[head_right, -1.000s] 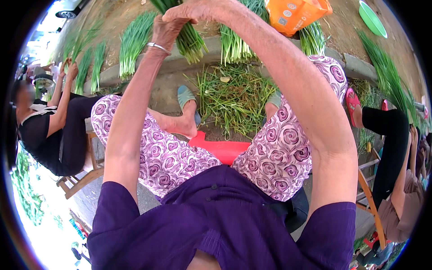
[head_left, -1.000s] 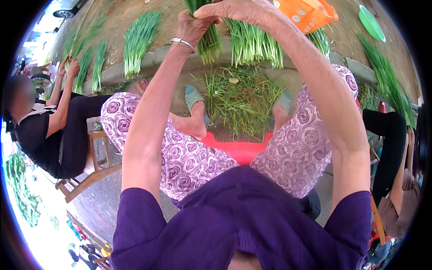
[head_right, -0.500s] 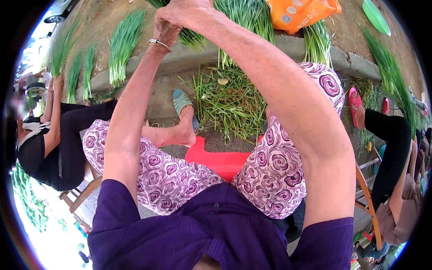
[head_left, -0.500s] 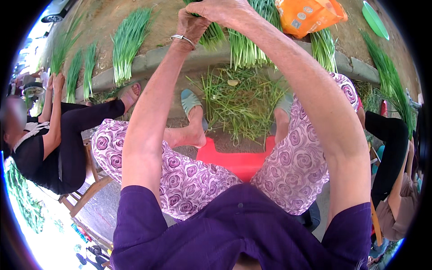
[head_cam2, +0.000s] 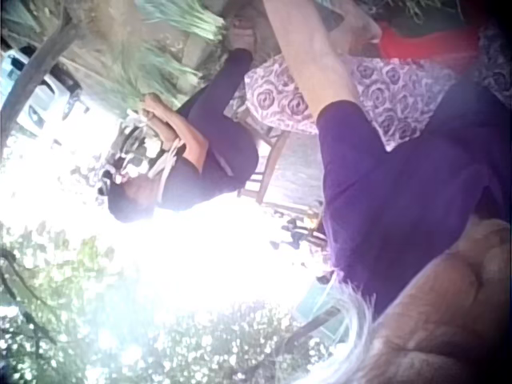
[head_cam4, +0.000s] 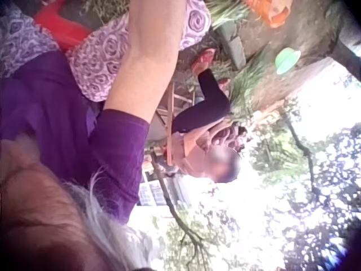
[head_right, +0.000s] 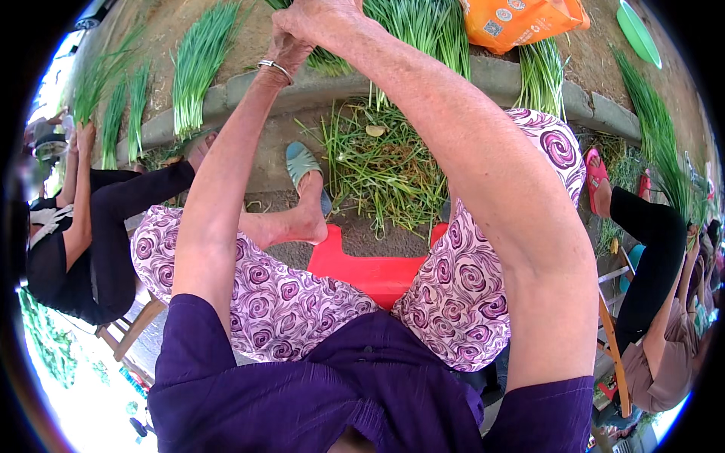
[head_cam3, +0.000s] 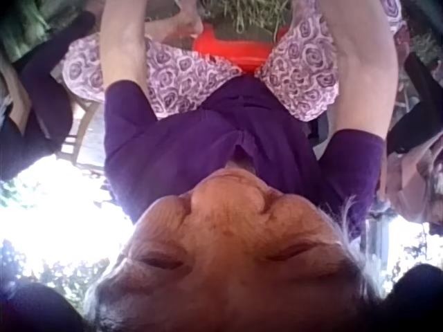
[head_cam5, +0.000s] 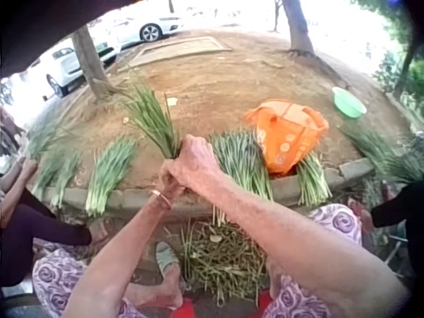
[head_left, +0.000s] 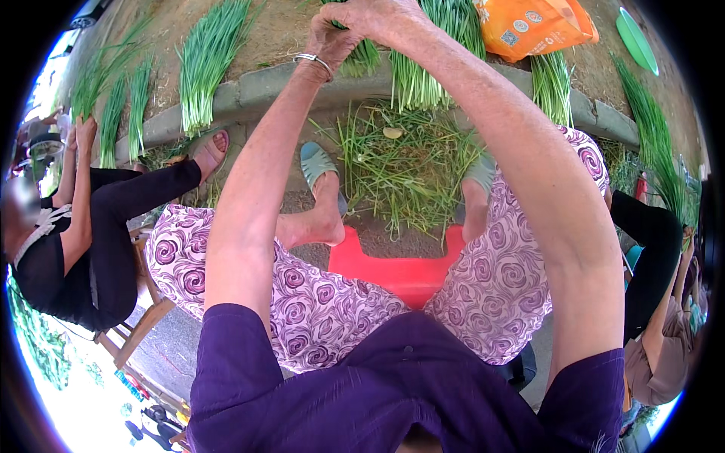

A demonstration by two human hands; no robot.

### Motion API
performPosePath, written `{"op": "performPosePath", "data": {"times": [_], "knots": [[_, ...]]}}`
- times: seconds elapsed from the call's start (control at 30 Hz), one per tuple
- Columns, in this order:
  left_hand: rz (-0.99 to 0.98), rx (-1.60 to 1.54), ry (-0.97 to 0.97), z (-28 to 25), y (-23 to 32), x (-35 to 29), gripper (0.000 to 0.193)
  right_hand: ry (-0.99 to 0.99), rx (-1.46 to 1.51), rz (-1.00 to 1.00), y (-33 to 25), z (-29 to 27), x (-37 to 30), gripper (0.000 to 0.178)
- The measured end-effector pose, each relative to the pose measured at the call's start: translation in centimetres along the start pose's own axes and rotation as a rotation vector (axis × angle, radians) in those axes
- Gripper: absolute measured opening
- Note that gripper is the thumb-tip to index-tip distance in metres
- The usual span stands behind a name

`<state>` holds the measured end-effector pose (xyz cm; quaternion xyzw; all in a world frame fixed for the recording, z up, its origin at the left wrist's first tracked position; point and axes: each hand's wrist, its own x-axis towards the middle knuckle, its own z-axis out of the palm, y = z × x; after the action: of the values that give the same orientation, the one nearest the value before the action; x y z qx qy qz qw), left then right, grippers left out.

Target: The person bundles green onions by hand while sitting on a stool, aligning the stalks and removing loose leaves to form neat piles.

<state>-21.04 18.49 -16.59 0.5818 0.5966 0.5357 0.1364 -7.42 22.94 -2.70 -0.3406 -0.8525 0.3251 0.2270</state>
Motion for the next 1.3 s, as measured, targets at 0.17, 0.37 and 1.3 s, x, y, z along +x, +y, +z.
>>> {"op": "performPosePath", "data": {"times": [0.17,0.37,1.3], "knots": [[-0.136,-0.255,0.028,1.1,1.4,0.8,0.017,-0.007,-0.012,0.017,-0.4,-1.8,0.5,0.048],[-0.234,-0.364,0.068,1.4,-1.2,-0.9,0.025,0.07,0.009,-0.05,0.9,0.9,1.4,0.042],[-0.25,-0.442,0.04,1.1,0.5,-0.4,0.013,0.088,-0.064,-0.082,-0.4,0.3,1.3,0.043]]}}
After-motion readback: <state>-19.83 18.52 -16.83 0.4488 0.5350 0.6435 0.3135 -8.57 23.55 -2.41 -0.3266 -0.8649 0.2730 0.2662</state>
